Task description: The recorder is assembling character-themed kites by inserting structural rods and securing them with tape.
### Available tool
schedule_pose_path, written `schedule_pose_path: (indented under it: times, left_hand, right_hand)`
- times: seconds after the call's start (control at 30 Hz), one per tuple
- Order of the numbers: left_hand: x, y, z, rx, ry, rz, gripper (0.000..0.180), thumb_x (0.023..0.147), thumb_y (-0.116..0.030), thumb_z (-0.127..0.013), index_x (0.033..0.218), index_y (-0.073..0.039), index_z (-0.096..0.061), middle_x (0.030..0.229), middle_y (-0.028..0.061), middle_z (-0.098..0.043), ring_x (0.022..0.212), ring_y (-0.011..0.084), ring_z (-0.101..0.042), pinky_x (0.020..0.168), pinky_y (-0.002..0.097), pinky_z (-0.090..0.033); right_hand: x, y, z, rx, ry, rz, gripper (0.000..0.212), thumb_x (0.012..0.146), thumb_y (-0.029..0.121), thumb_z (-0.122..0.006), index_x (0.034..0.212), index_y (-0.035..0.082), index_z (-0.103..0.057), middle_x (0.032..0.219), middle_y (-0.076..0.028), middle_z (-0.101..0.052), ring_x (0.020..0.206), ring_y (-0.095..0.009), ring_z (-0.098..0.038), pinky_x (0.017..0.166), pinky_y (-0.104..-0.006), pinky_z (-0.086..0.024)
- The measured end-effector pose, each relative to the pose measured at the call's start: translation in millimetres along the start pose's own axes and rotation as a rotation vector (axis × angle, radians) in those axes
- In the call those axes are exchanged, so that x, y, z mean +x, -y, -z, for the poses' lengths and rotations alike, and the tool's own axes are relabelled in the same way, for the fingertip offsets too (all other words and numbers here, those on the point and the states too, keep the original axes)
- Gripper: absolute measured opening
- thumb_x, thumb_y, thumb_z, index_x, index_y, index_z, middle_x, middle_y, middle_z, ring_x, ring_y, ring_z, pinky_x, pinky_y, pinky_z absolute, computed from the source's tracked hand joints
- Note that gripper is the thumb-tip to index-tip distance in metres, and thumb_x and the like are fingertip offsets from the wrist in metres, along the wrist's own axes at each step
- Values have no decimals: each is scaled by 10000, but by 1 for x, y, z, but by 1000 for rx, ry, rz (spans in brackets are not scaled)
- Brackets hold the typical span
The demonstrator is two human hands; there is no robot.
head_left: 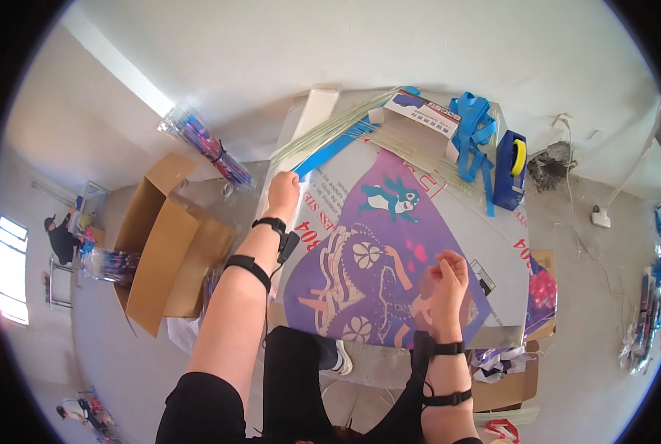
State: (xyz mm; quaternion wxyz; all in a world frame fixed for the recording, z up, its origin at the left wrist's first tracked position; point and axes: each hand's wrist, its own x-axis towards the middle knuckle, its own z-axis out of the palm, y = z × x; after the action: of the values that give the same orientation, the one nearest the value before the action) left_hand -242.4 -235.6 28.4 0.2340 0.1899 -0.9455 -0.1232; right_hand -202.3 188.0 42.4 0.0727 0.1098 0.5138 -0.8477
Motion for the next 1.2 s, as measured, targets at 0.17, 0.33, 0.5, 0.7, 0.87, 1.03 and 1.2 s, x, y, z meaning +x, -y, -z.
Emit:
schedule_pose_path:
  times: [0.17, 0.33, 0.5, 0.7, 0.87, 1.03, 1.2]
  left_hand:
    - [57, 13, -31, 99, -23, -140, 85, 805, -138, -643, 836, -60, -654, 870, 158, -626, 846, 365, -595, 743, 446, -483]
    - [91, -1, -60, 183, 91, -89, 113, 792, -151, -669, 856, -59, -657, 907, 158, -630, 877, 362, -602, 761, 448, -491]
    - [102, -9, -73, 255, 185, 40, 114, 800, -164, -659, 861, -68, -653, 942, 161, -639, 915, 356, -613, 764, 452, -498]
    - [105, -3, -68, 381, 176, -56, 97, 826, -139, -598, 835, -58, -649, 921, 186, -650, 878, 379, -624, 725, 460, -497]
    - [110, -2, -62, 382, 151, -38, 107, 822, -139, -599, 843, -42, -638, 875, 180, -654, 893, 377, -624, 735, 466, -503]
    - [94, -7, -61, 323, 210, -62, 103, 829, -148, -584, 844, -59, -633, 893, 166, -658, 890, 377, -624, 722, 466, -499]
    - [103, -6, -64, 387, 229, 17, 100, 842, -144, -575, 851, -71, -642, 913, 164, -660, 888, 370, -630, 729, 461, -506]
  right_hand:
    - [2, 3, -4, 50, -18, -45, 143, 925, 53, -504, 1058, 21, -544, 931, -43, -589, 706, -103, -563, 647, -238, -445]
    - [9, 0, -8, 66, -24, -96, 145, 923, 54, -508, 1058, 20, -547, 925, -47, -596, 707, -103, -564, 650, -237, -448]
    - [13, -5, -5, 72, -6, -108, 134, 922, 53, -509, 1045, 22, -551, 912, -42, -604, 700, -102, -568, 643, -235, -450]
    - [13, -6, -8, 67, 10, -119, 114, 924, 58, -507, 1020, 27, -560, 906, -38, -607, 694, -96, -567, 642, -230, -449]
    - [12, -5, -9, 79, 28, -134, 111, 915, 72, -519, 1012, 41, -565, 902, -31, -615, 711, -93, -564, 654, -228, -439]
    - [12, -10, -7, 73, 31, -152, 103, 920, 59, -509, 998, 34, -571, 892, -23, -606, 705, -92, -566, 653, -228, -441]
    - [12, -9, -13, 99, 33, -175, 95, 920, 46, -513, 985, 29, -580, 883, -18, -605, 700, -90, -567, 657, -228, -445]
